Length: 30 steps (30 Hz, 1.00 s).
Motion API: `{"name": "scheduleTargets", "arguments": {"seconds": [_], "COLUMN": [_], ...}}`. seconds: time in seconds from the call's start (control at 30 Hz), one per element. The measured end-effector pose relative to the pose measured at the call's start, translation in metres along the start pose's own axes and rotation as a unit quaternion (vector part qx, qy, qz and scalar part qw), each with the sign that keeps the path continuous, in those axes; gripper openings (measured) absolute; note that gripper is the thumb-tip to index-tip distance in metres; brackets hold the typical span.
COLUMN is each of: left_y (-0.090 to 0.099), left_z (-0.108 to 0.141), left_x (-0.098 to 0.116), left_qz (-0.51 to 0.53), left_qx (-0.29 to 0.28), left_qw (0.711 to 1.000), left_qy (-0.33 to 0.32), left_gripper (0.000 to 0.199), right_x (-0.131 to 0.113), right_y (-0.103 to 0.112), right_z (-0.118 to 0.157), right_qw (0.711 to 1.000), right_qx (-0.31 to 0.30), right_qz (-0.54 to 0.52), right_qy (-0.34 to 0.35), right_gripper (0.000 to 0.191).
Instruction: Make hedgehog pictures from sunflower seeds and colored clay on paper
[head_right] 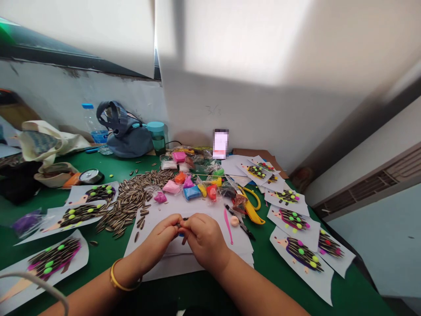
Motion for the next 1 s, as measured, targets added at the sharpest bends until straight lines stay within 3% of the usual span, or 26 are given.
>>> {"name": "scheduleTargets", "arguments": {"seconds": [0.1, 0.2, 0.37, 0.63, 0.73, 0.87, 1.0], "left_y": [0.0, 0.002, 0.001, 0.01, 0.021, 0.042, 0.051], "left_z": [0.002, 0.006, 0.011, 0.007, 0.003, -0.008, -0.019], "left_x": [0.0, -0.001, 0.004, 0.008, 0.006, 0.0, -0.011], "left_qz": [-0.039, -0.141, -0.269, -0.169, -0.159, -0.112, -0.032], "left_qx": [0.02, 0.089, 0.153, 0.115, 0.136, 0.172, 0.16], "left_qw": [0.999, 0.985, 0.948, 0.974, 0.973, 0.976, 0.986], "left_qy": [-0.018, -0.041, -0.075, -0.095, -0.096, -0.068, -0.035], "left_gripper": [0.016, 0.019, 0.022, 0.029, 0.029, 0.025, 0.021], "right_x": [0.008, 0.015, 0.012, 0.019, 0.028, 0.054, 0.08], "right_y": [0.0, -0.001, 0.0, -0.001, 0.007, 0.031, 0.044], "right_z": [0.002, 0.005, 0.004, 0.004, 0.005, 0.007, 0.011], "right_qw": [0.998, 0.994, 0.997, 0.995, 0.995, 0.986, 0.956], "right_qx": [0.01, 0.012, -0.009, -0.033, -0.02, -0.007, -0.07], "right_qz": [-0.041, -0.044, 0.007, -0.002, 0.02, 0.133, 0.263], "right_qy": [-0.056, -0.096, -0.07, -0.096, -0.098, -0.097, -0.108], "right_gripper": [0.016, 0.01, 0.013, 0.019, 0.018, 0.017, 0.018]}}
Point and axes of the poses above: each hand's wrist, its own z-axis away from the middle knuckle, its own y-axis out of the back of the hand, x = y × z, the point moved 8 cm from there along -z, towards the middle knuckle, and after that the axes turned 15 degrees about y, right-handed, at the moved point
